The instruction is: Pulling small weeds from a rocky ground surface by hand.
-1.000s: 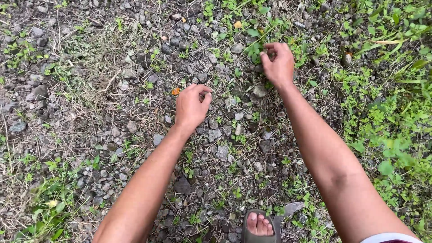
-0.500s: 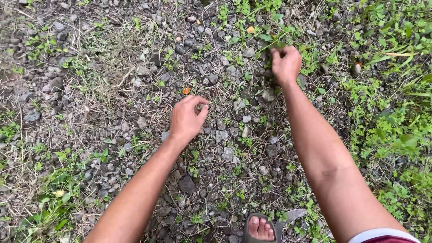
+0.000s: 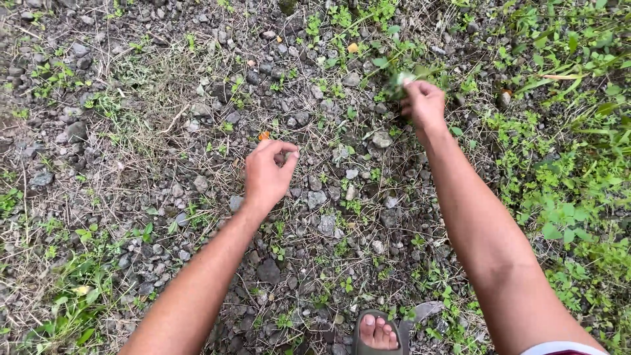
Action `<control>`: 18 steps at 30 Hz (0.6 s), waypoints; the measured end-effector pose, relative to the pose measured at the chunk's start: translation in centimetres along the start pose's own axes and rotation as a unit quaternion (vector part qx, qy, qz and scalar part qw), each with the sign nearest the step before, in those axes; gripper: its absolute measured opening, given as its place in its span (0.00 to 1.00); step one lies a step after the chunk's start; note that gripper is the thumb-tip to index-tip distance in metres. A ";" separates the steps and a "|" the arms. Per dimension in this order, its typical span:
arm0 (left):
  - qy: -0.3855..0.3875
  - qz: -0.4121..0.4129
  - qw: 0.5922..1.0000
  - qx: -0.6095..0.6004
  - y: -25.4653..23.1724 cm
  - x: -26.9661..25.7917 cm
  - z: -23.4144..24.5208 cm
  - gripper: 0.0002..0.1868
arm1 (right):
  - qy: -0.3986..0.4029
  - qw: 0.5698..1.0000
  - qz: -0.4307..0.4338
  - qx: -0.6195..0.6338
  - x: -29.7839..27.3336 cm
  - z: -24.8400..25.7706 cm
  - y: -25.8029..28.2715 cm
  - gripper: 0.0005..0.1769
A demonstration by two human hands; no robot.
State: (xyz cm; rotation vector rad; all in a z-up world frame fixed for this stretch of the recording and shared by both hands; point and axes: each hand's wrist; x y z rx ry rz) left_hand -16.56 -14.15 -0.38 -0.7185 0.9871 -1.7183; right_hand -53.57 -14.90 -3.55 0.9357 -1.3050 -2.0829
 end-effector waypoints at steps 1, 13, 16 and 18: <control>0.000 -0.001 1.000 0.002 -1.1 0.3 -0.1 0.06 | 0.000 1.000 0.000 0.002 -1.9 -0.3 1.1 0.08; 0.025 0.043 0.991 -0.122 -5.7 0.3 -0.2 0.09 | 0.290 0.953 -0.079 0.022 -15.3 -8.5 4.9 0.10; 0.032 0.031 0.997 -0.059 -4.5 -0.3 2.3 0.08 | 0.340 0.927 -0.157 0.004 -17.8 -9.3 8.0 0.14; 0.063 0.043 0.997 0.006 -4.2 -1.3 4.7 0.07 | 0.412 0.888 -0.203 0.008 -19.0 -9.3 9.2 0.20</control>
Point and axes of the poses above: each hand's wrist, its own x-axis towards the middle knuckle, its own z-axis out of the back of the hand, y = z × x, and after that the axes turned 4 degrees about -z, right-handed
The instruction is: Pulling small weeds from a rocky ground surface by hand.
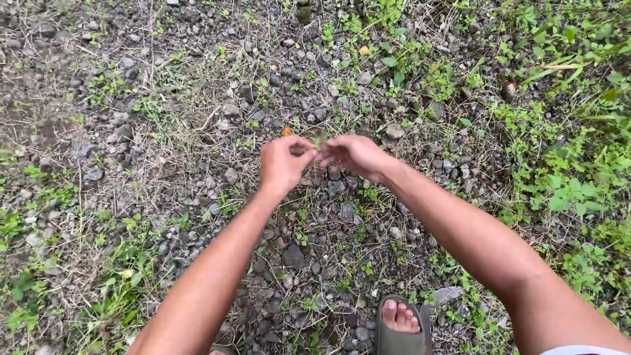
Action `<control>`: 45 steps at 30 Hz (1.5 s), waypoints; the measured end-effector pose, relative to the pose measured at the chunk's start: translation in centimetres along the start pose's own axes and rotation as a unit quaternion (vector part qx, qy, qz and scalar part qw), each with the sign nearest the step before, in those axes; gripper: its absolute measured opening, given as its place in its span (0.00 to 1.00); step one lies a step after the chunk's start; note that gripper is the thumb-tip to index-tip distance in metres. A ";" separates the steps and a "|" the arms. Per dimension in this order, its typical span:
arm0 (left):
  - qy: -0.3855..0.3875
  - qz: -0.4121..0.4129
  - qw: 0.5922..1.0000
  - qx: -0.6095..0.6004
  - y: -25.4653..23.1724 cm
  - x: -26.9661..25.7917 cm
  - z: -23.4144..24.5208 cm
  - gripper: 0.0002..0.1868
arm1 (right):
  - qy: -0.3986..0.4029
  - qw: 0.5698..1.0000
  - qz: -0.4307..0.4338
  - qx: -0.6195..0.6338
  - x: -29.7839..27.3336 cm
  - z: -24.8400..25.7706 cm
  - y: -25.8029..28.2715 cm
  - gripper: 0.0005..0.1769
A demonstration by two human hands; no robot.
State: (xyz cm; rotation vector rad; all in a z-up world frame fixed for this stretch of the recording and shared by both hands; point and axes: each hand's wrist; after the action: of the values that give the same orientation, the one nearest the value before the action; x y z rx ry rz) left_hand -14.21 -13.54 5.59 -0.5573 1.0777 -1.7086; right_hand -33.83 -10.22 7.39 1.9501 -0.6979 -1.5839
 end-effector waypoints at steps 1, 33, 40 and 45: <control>-0.001 -0.002 1.000 0.000 0.6 -0.4 0.7 0.07 | 0.000 1.000 0.002 -0.001 -0.8 -0.9 0.4 0.20; 0.210 -0.044 0.842 0.496 11.4 -7.5 8.2 0.13 | -0.159 0.653 0.173 -0.720 7.0 -7.4 -7.4 0.18; 0.093 -0.193 0.825 0.524 10.2 -10.5 0.2 0.08 | -0.137 0.616 0.274 -0.725 9.0 -4.2 -11.3 0.09; 0.287 -0.178 0.760 0.556 10.2 -10.9 3.4 0.08 | -0.157 0.716 0.189 -0.653 4.0 -2.7 -9.7 0.07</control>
State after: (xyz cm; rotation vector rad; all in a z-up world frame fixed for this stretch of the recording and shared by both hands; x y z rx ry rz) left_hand -2.23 -6.02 -0.16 0.6143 0.1321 -2.5520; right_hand -29.83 -5.68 -1.58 0.4487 0.0438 -1.4344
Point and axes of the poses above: each hand's wrist, its own x-axis towards the middle knuckle, its own z-axis out of the back of the hand, y = z × x, and after that the axes turned 4 degrees about -z, right-handed
